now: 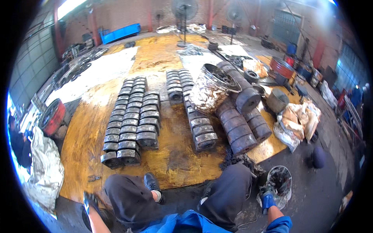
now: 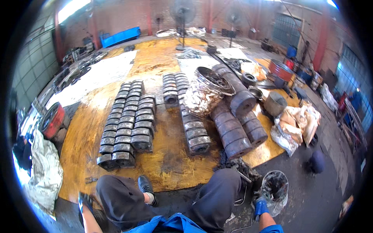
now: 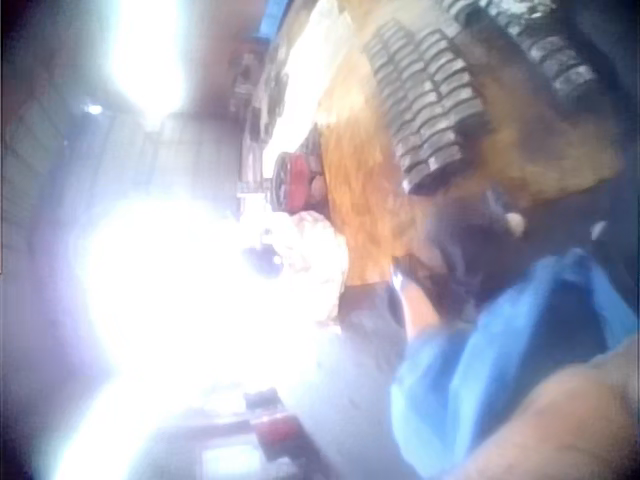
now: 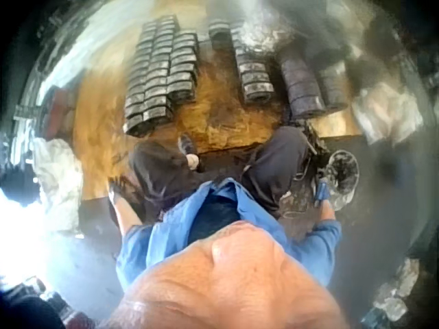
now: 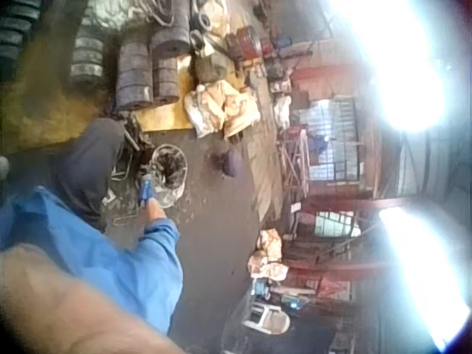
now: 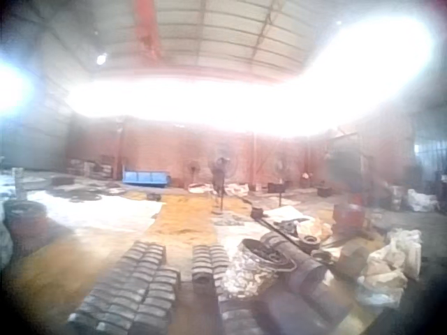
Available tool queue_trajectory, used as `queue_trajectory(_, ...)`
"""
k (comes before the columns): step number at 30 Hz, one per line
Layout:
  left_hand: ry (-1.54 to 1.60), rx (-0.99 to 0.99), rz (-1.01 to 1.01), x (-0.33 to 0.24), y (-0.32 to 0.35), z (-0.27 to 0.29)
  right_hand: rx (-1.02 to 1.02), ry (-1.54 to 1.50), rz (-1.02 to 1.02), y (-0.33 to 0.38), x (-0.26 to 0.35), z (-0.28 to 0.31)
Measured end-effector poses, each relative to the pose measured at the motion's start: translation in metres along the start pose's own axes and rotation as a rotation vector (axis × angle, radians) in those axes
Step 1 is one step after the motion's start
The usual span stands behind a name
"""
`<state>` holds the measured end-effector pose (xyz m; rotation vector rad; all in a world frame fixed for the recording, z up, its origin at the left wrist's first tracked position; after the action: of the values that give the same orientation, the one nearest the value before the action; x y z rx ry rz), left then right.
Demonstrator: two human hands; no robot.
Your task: The person uses a hammer and a metal tool to clean and separate dark, curved metal segments on a wooden workbench. They then arrange the cleaned segments into neat rows and stacks on the table.
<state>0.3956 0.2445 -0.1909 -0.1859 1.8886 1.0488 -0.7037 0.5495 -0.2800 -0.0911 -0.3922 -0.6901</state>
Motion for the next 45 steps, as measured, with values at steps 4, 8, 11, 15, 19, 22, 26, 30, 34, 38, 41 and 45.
queue_trajectory(4,-0.032,0.105,-0.078,-0.05,-0.056,-0.053,-0.189,-0.082,0.085,-0.086,0.045,0.073)
queue_trajectory(8,-0.055,0.139,-0.158,-0.062,-0.036,-0.122,-0.342,-0.256,0.21,-0.151,0.114,0.131)
queue_trajectory(11,-0.107,0.214,-0.225,-0.079,-0.042,-0.149,-0.286,-0.225,0.295,-0.192,0.2,0.158)
queue_trajectory(15,-0.298,0.126,-0.323,-0.082,-0.054,-0.199,-0.29,-0.323,0.557,-0.253,0.288,0.14)
queue_trajectory(19,-0.732,0.023,-0.398,-0.09,-0.006,-0.283,-0.098,0.135,0.582,-0.266,0.426,0.085)
queue_trajectory(22,-0.887,0.211,-0.422,-0.093,0.025,-0.381,0.114,0.292,0.738,-0.288,0.504,0.022)
queue_trajectory(26,-1.156,0.242,-0.821,-0.068,-0.113,-0.449,0.081,0.45,0.927,-0.343,0.575,-0.076)
queue_trajectory(30,-1.411,0.233,-0.826,-0.016,-0.167,-0.558,-0.163,0.416,0.978,-0.402,0.582,-0.141)
queue_trajectory(34,-1.514,0.28,-0.94,0.024,-0.185,-0.627,-0.012,0.216,0.885,-0.429,0.577,-0.177)
queue_trajectory(38,-1.62,0.438,-0.991,0.035,-0.19,-0.709,-0.108,0.13,0.834,-0.426,0.586,-0.168)
queue_trajectory(41,-1.646,0.422,-1.221,0.039,-0.205,-0.747,-0.059,0.154,0.821,-0.432,0.596,-0.174)
queue_trajectory(45,-1.757,0.584,-1.199,0.062,-0.194,-0.842,0.006,0.211,0.741,-0.442,0.596,-0.165)
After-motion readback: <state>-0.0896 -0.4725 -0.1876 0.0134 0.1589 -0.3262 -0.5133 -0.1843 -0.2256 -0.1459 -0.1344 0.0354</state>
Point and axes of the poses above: each hand's wrist, its own y-axis away from the middle knuckle, its own z-axis out of the back of the hand, x = y × z, the point moved 6 cm from there along -y, towards the middle knuckle, and after that the axes turned 8 degrees about z, right-handed, at the moved point
